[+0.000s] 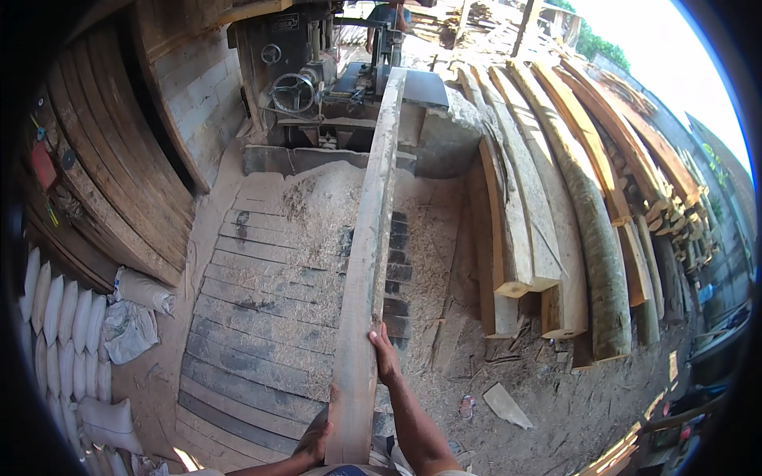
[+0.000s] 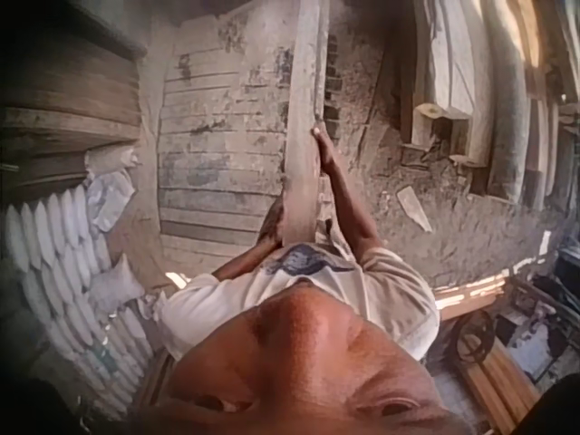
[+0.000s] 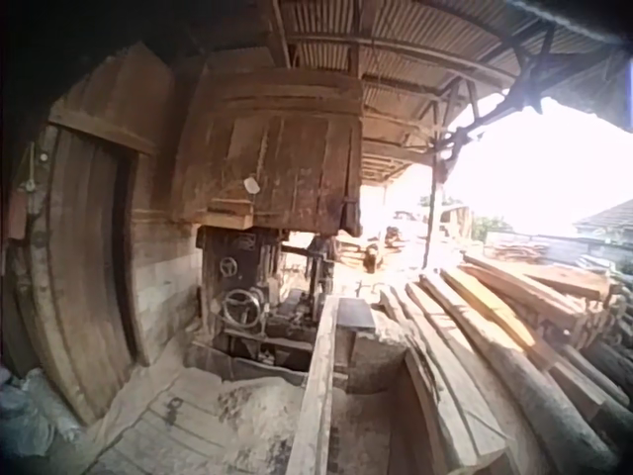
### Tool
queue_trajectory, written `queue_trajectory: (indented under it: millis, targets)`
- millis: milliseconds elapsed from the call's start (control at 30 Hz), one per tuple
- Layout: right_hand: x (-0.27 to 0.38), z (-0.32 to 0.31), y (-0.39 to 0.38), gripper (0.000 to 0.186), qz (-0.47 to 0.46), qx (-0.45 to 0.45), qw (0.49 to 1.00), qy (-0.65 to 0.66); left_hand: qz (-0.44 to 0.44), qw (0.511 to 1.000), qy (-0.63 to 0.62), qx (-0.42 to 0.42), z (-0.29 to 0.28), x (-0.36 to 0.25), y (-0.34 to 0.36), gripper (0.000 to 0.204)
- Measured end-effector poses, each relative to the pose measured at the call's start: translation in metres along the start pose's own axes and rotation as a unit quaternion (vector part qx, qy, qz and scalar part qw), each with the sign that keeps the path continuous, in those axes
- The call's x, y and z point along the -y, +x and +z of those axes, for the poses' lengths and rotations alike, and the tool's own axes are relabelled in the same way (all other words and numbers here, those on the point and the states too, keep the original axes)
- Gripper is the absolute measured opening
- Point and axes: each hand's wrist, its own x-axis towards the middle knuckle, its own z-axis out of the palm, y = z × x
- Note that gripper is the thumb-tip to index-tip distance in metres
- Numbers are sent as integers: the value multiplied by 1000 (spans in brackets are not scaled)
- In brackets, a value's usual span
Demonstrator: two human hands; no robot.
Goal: The person saws long pieces of wood using a large industrial table saw. They measure the wood with a tape measure, adjust the saw machine controls, and feed the wood through the blade by hand.
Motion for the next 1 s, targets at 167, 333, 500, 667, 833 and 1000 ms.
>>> queue_trajectory:
  millis: [167,333,500,667,833,1000]
  targets:
    - [22,15,24,95,-7,-9,1000,0,26,999,29,-23,-7,-34,18,66]
    - [31,21,46,79,-21,-15,1000,-16,38,997,45,-49,-15,-61,25,66]
    - [35,19,62,81,-18,-15,999,-23,42,996,55,-62,-21,-80,35,67]
    - [43,18,74,86,-12,-19,1000,-16,41,995,62,-66,-22,-88,45,68]
    - [58,14,86,93,7,20,999,43,42,994,75,-64,-19,-106,65,68]
    - [70,12,101,93,7,-2,1000,9,43,993,91,-64,-14,-122,88,69]
